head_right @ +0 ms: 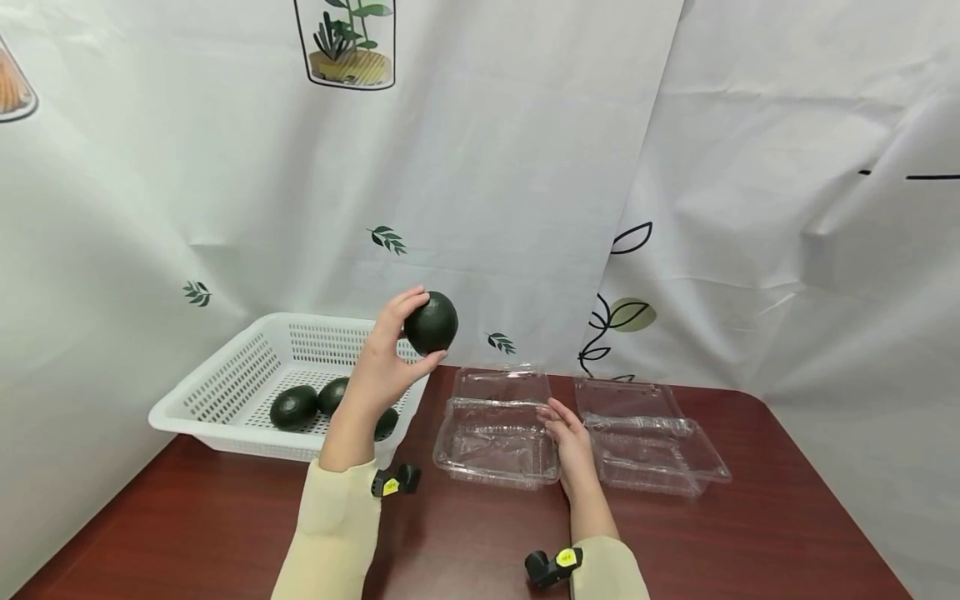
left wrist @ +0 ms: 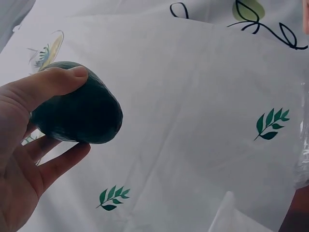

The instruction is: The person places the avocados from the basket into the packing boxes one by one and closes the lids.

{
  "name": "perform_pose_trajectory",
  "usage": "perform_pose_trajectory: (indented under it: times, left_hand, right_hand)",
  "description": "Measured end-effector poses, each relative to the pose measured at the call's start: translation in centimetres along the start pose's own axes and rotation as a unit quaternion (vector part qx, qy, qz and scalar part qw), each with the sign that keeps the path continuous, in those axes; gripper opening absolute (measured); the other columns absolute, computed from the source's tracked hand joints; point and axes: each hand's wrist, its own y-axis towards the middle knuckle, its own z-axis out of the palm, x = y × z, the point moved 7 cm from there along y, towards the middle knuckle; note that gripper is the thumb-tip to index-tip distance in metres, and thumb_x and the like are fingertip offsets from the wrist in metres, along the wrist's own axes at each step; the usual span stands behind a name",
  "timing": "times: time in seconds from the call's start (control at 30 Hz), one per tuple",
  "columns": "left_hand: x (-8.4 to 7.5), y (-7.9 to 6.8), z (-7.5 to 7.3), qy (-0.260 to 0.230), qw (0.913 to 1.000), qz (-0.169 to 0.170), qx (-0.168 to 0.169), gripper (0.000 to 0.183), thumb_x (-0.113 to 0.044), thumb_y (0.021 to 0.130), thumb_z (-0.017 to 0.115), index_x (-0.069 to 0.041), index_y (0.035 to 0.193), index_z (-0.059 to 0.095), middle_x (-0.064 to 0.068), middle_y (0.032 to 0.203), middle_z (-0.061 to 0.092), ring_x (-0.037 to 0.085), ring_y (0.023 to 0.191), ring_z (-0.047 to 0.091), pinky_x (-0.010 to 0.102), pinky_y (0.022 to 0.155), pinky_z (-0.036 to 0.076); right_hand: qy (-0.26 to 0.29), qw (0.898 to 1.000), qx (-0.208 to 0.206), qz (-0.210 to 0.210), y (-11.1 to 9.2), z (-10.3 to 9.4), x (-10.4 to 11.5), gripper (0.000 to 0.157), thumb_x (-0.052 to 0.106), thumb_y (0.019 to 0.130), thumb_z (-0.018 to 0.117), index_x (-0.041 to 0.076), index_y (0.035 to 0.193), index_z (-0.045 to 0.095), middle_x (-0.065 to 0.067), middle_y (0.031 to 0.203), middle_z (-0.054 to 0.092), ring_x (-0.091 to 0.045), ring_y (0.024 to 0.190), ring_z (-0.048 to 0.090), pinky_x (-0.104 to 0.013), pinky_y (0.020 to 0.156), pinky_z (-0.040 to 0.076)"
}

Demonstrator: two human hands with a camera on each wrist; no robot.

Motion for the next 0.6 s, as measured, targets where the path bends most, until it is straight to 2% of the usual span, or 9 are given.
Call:
perform_pose_trajectory:
  times: [0.33, 0.47, 0.53, 0.6]
  left_hand:
    - [0.1, -0.4, 1.1, 0.007, 0.9993, -0.027, 0.027, 0.07, -0.006, 0.073, 0.078, -0.014, 0.133, 0.044, 0.009, 0.14, 0.039, 0.022, 0.125, 0.041, 0.043, 0.091, 0.043]
    - [-0.2, -0.4, 1.4, 0.01, 0.9992, -0.02, 0.034, 0.07, -0.006, 0.072, 0.078, -0.013, 0.133, 0.044, 0.009, 0.14, 0.04, 0.024, 0.125, 0.041, 0.043, 0.092, 0.043]
    - [-0.4, -0.4, 1.6, 0.011, 0.9991, -0.014, 0.039, 0.07, -0.006, 0.072, 0.078, -0.013, 0.133, 0.045, 0.009, 0.139, 0.041, 0.024, 0.124, 0.042, 0.041, 0.089, 0.045]
    - [-0.6, -0.4, 1.9, 0.01, 0.9987, -0.013, 0.049, 0.07, -0.007, 0.072, 0.078, -0.013, 0.133, 0.045, 0.009, 0.139, 0.041, 0.024, 0.123, 0.042, 0.037, 0.081, 0.049]
  right_hand:
    - [-0.003, 1.0, -0.003, 0.0, 0.1, -0.2, -0.1, 0.046, -0.003, 0.092, 0.039, -0.01, 0.137, 0.033, 0.006, 0.1, 0.066, -0.006, 0.096, 0.061, -0.021, 0.083, 0.042]
    - [-0.001, 1.0, 0.0, 0.004, 0.1, -0.1, -0.1, 0.047, -0.003, 0.091, 0.039, -0.008, 0.138, 0.033, 0.007, 0.1, 0.066, -0.006, 0.097, 0.06, -0.022, 0.084, 0.042]
    - [0.0, 1.0, 0.0, 0.005, 0.2, -0.1, -0.1, 0.047, -0.003, 0.092, 0.039, -0.008, 0.138, 0.034, 0.007, 0.1, 0.066, -0.006, 0.096, 0.06, -0.022, 0.084, 0.042]
    - [0.001, 1.0, -0.001, 0.007, 0.2, -0.2, -0.1, 0.046, -0.003, 0.092, 0.039, -0.007, 0.137, 0.035, 0.007, 0.1, 0.065, -0.005, 0.095, 0.06, -0.022, 0.084, 0.042]
